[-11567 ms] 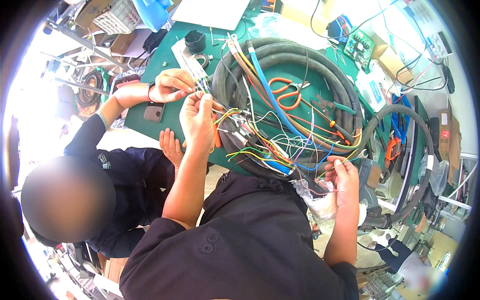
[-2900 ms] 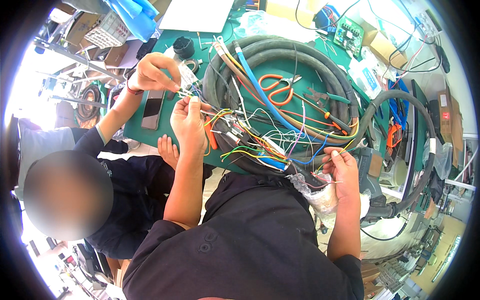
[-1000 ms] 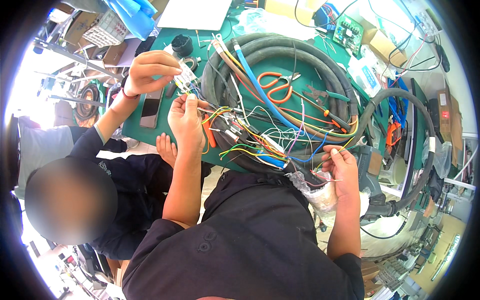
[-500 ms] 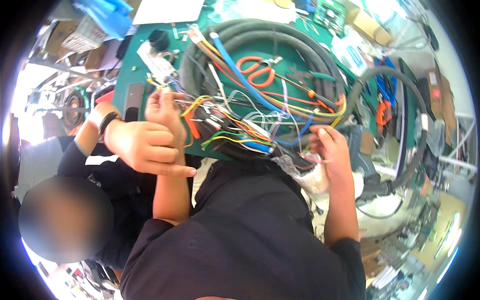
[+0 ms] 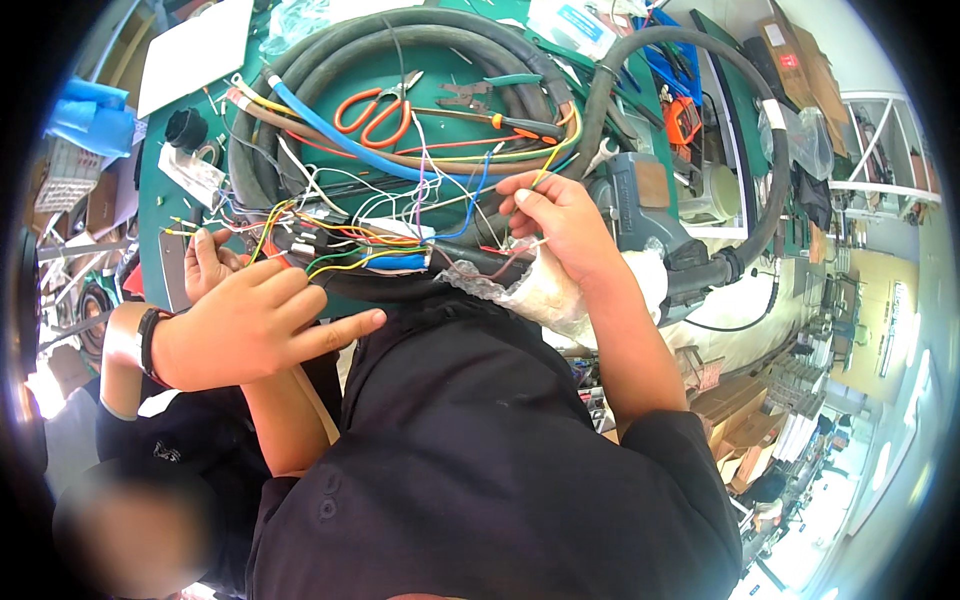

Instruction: The person connects individual colored wires to a large cable bundle using a crimping tool and secures them.

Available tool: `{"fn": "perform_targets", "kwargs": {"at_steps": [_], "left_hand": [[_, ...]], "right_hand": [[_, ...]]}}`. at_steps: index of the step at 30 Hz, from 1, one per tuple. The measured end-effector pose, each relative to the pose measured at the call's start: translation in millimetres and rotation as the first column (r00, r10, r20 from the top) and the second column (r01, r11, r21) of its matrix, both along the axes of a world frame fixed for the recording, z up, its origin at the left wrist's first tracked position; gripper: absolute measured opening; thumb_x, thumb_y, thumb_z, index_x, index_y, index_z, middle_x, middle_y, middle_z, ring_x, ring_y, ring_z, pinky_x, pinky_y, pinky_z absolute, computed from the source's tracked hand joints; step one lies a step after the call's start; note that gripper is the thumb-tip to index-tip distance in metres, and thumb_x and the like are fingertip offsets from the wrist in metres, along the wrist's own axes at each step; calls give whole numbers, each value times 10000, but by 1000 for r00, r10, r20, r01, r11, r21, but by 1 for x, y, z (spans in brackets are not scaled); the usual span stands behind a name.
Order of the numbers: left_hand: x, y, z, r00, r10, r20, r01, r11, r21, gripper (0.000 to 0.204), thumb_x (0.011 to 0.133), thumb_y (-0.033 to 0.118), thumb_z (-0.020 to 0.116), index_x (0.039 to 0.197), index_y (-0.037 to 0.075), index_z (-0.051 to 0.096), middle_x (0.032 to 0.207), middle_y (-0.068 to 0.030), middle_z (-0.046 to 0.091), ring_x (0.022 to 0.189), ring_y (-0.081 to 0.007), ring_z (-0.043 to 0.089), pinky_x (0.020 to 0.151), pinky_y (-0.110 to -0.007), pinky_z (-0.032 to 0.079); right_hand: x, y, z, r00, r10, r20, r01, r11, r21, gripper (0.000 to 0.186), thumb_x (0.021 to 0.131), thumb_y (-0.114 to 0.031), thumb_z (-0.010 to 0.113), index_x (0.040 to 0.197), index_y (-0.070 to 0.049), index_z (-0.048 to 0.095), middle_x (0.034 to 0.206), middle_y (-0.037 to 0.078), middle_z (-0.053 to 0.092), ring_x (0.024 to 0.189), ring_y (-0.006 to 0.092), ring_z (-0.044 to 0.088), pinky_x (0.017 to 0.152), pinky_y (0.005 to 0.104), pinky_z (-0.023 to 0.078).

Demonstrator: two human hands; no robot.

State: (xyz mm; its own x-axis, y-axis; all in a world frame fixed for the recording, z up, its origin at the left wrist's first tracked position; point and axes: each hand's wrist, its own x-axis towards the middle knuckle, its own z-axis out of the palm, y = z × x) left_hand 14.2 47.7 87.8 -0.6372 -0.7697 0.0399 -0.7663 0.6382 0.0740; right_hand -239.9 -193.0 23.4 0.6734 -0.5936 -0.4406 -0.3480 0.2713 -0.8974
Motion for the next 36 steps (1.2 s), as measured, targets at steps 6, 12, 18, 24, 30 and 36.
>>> {"fn": "perform_targets", "kwargs": {"at_steps": [6,12,18,24,30,36], "left_hand": [[-10,-8,-6,999,47,14,-45,992,-118,651,728,134,573,1369,204,488,711,11,370,675,-137,446,612,-264,388],[-29,-12,-9,999,47,-25,-49,992,-120,616,743,122,572,1351,196,505,715,10,399,656,-133,442,590,-253,370],[-67,-38,-18,994,107,19,-103,984,-145,685,768,106,557,1425,230,409,730,5,445,660,-133,462,589,-244,380],[-101,-55,-34,991,117,71,-98,968,-232,697,804,119,546,1463,236,353,701,13,466,633,-113,481,537,-235,366],[-115,-64,-20,962,134,238,-102,985,-139,717,806,117,556,1477,228,328,669,13,501,607,-113,500,525,-239,387],[-107,-51,-24,975,129,181,-122,991,-50,735,796,106,560,1479,237,319,660,14,480,607,-121,488,538,-253,379]], "right_hand": [[-5,-2,10,988,152,-21,-153,980,-128,221,953,-147,517,1077,-2,628,918,59,654,804,118,591,755,277,499],[-7,4,11,981,192,10,-188,968,-167,252,969,-182,520,1104,-3,634,943,63,666,843,117,584,800,283,477],[-16,13,5,984,149,98,-125,969,-214,253,974,-183,519,1098,1,640,918,59,662,878,119,591,819,275,470],[-14,12,0,985,142,95,-109,952,-285,245,976,-170,506,1104,-8,639,909,54,659,839,104,579,784,265,473],[-21,5,-3,975,211,65,-187,945,-268,250,980,-156,497,1126,-2,630,985,77,660,881,128,595,825,284,490],[-22,-4,10,925,381,0,-370,900,-231,257,975,-128,497,1141,28,617,1046,93,661,999,148,612,893,301,472]]}}
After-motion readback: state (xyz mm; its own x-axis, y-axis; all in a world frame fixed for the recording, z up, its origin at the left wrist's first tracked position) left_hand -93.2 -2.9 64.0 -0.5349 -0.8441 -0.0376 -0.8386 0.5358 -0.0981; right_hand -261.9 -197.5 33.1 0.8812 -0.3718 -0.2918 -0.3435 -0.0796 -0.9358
